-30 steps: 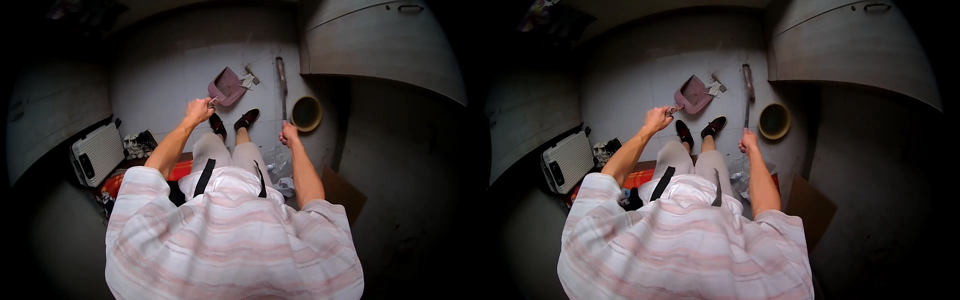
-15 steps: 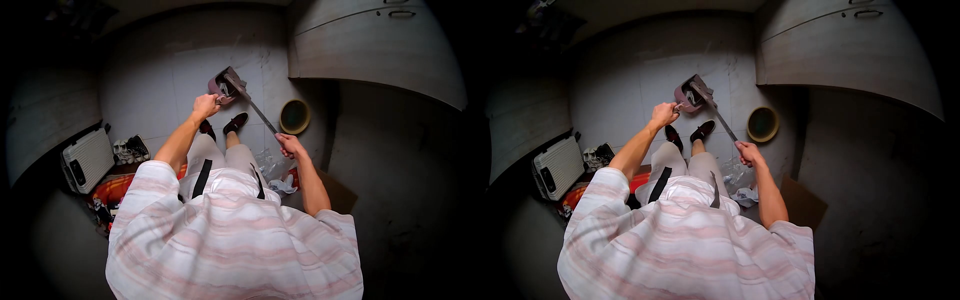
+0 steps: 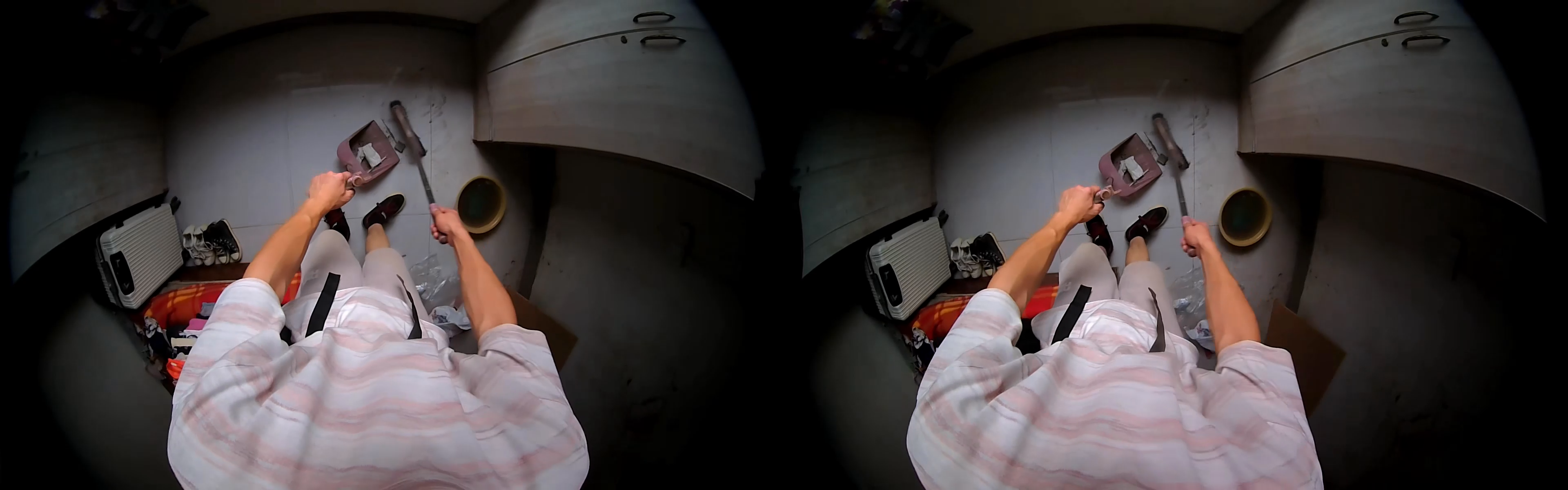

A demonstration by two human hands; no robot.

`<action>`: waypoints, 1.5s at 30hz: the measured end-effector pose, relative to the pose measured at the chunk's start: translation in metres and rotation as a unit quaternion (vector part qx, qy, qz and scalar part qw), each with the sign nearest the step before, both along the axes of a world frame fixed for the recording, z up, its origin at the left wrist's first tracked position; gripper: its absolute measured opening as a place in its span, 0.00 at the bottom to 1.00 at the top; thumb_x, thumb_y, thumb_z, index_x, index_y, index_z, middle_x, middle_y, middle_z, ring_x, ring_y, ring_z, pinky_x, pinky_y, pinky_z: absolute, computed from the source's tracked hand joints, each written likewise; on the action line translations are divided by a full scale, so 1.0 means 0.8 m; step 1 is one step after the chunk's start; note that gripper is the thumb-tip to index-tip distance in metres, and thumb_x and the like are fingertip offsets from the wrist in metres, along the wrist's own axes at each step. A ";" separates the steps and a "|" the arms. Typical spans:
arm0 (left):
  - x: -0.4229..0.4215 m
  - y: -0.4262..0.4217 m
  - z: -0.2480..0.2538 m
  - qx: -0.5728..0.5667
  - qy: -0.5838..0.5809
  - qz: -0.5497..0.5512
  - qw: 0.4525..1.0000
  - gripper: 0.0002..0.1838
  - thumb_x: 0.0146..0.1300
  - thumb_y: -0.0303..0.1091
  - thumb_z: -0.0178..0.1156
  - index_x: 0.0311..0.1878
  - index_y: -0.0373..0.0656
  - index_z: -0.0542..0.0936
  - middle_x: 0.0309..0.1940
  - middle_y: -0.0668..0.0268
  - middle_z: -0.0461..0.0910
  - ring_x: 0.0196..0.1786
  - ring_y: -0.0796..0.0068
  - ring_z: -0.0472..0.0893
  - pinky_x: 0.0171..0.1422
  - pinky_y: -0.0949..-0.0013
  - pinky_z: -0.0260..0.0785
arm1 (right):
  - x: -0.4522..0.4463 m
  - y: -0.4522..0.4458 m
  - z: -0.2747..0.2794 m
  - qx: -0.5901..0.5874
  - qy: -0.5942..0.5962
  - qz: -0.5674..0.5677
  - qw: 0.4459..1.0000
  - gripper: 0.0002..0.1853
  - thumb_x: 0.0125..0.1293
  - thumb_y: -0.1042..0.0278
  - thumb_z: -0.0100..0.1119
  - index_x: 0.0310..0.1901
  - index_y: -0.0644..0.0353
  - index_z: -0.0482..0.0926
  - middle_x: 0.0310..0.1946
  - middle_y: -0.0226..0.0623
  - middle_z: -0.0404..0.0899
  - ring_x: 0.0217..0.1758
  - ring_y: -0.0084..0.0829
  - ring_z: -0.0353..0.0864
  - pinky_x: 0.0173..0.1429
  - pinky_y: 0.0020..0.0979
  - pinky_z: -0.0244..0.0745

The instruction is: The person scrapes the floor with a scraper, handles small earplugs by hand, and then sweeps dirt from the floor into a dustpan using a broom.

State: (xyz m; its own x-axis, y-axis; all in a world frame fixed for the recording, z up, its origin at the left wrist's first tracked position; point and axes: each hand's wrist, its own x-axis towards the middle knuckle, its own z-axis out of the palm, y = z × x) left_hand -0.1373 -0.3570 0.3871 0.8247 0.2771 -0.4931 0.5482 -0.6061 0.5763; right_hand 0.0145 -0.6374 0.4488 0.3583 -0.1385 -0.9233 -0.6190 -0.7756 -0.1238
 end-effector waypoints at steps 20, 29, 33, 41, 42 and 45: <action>-0.081 -0.029 0.044 -0.052 0.059 0.136 0.988 0.15 0.50 0.42 0.58 0.41 0.49 0.79 0.34 0.52 0.82 0.39 0.48 0.80 0.45 0.49 0.72 | 0.053 -0.002 0.109 0.062 -0.030 0.034 0.997 0.16 0.70 0.51 0.51 0.50 0.51 0.76 0.15 0.28 0.66 0.13 0.17 0.62 0.14 0.22 0.59; -0.040 -0.111 0.032 -0.039 0.063 0.134 0.988 0.15 0.50 0.42 0.58 0.41 0.51 0.80 0.34 0.54 0.82 0.39 0.49 0.81 0.44 0.50 0.73 | 0.112 -0.143 0.117 0.160 0.120 -0.023 0.980 0.18 0.73 0.58 0.43 0.62 0.47 0.68 0.19 0.32 0.68 0.12 0.15 0.59 0.14 0.17 0.57; -0.040 -0.114 0.038 -0.027 0.054 0.161 0.985 0.15 0.50 0.42 0.58 0.42 0.52 0.80 0.33 0.54 0.82 0.39 0.49 0.81 0.44 0.50 0.73 | 0.111 -0.165 0.159 0.156 0.106 0.007 0.982 0.20 0.73 0.56 0.45 0.66 0.40 0.66 0.20 0.28 0.67 0.13 0.14 0.58 0.14 0.15 0.55; -0.038 -0.139 0.062 -0.023 0.086 0.160 0.983 0.16 0.50 0.43 0.57 0.43 0.50 0.80 0.34 0.53 0.82 0.41 0.49 0.81 0.46 0.50 0.73 | 0.073 -0.128 0.046 0.115 0.052 0.070 0.990 0.13 0.69 0.51 0.51 0.47 0.49 0.72 0.19 0.29 0.67 0.13 0.14 0.61 0.13 0.18 0.56; -0.038 -0.143 0.060 -0.021 0.087 0.162 0.983 0.16 0.50 0.43 0.57 0.43 0.50 0.80 0.34 0.53 0.82 0.41 0.49 0.81 0.46 0.50 0.73 | 0.077 -0.133 0.027 0.116 0.053 0.071 0.989 0.13 0.69 0.51 0.51 0.47 0.49 0.72 0.19 0.29 0.67 0.13 0.14 0.61 0.13 0.18 0.56; -0.028 -0.149 0.050 -0.007 0.074 0.176 0.982 0.17 0.51 0.44 0.57 0.43 0.50 0.80 0.35 0.52 0.82 0.41 0.47 0.81 0.47 0.50 0.73 | 0.118 -0.157 -0.005 0.163 0.205 -0.113 0.958 0.19 0.70 0.53 0.50 0.58 0.47 0.63 0.21 0.32 0.68 0.14 0.14 0.61 0.13 0.19 0.57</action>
